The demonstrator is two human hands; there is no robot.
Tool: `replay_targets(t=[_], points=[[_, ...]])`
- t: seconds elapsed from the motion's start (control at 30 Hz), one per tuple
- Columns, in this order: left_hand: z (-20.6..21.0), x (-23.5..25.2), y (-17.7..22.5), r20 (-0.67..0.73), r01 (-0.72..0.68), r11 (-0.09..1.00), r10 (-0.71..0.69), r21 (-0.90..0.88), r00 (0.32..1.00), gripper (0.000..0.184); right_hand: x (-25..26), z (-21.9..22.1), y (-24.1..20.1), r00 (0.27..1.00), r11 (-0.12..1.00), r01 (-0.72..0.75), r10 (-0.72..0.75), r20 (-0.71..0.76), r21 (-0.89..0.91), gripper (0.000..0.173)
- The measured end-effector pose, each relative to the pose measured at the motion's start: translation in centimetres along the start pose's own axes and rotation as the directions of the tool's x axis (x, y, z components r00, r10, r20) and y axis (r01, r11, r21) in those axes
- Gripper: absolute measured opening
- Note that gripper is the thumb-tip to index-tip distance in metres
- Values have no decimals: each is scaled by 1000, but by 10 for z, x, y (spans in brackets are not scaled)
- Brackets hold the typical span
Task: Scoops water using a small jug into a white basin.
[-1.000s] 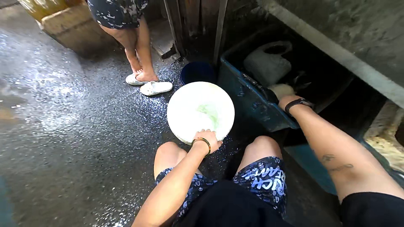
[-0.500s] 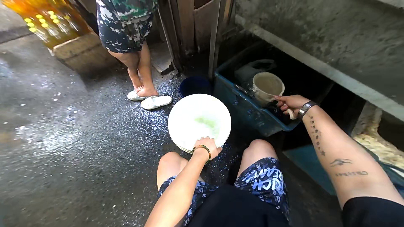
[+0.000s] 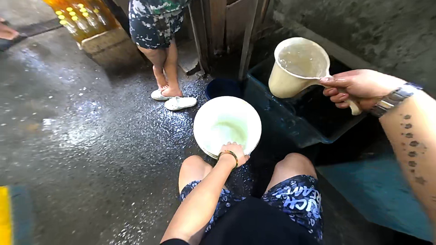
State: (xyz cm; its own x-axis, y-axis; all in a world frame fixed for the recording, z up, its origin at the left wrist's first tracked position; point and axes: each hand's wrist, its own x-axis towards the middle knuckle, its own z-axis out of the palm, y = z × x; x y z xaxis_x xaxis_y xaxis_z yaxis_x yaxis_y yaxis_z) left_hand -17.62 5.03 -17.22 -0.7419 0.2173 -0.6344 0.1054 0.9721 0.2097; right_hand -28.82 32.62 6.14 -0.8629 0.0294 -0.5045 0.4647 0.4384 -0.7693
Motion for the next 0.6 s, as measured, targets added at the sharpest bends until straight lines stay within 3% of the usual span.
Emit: replay_targets(t=[0.2,0.37,0.5,0.6], points=[[1,-3,-1,0,5,1000,-5,-22,1000,70,-3,76,19,966,998,15,-29,258,56,21],[1,-1,0,-4,21,1000,-22,-21,1000,68,20,142,50,943,983,51,11,333,-178,20],[0,-2,0,-2,28,999,-28,-27,1000,65,51,183,76,965,768,212,-68,251,-604,33],[1,0,-1,-13,30,999,-30,-32,999,63,46,201,75,966,615,257,-137,220,-745,38]])
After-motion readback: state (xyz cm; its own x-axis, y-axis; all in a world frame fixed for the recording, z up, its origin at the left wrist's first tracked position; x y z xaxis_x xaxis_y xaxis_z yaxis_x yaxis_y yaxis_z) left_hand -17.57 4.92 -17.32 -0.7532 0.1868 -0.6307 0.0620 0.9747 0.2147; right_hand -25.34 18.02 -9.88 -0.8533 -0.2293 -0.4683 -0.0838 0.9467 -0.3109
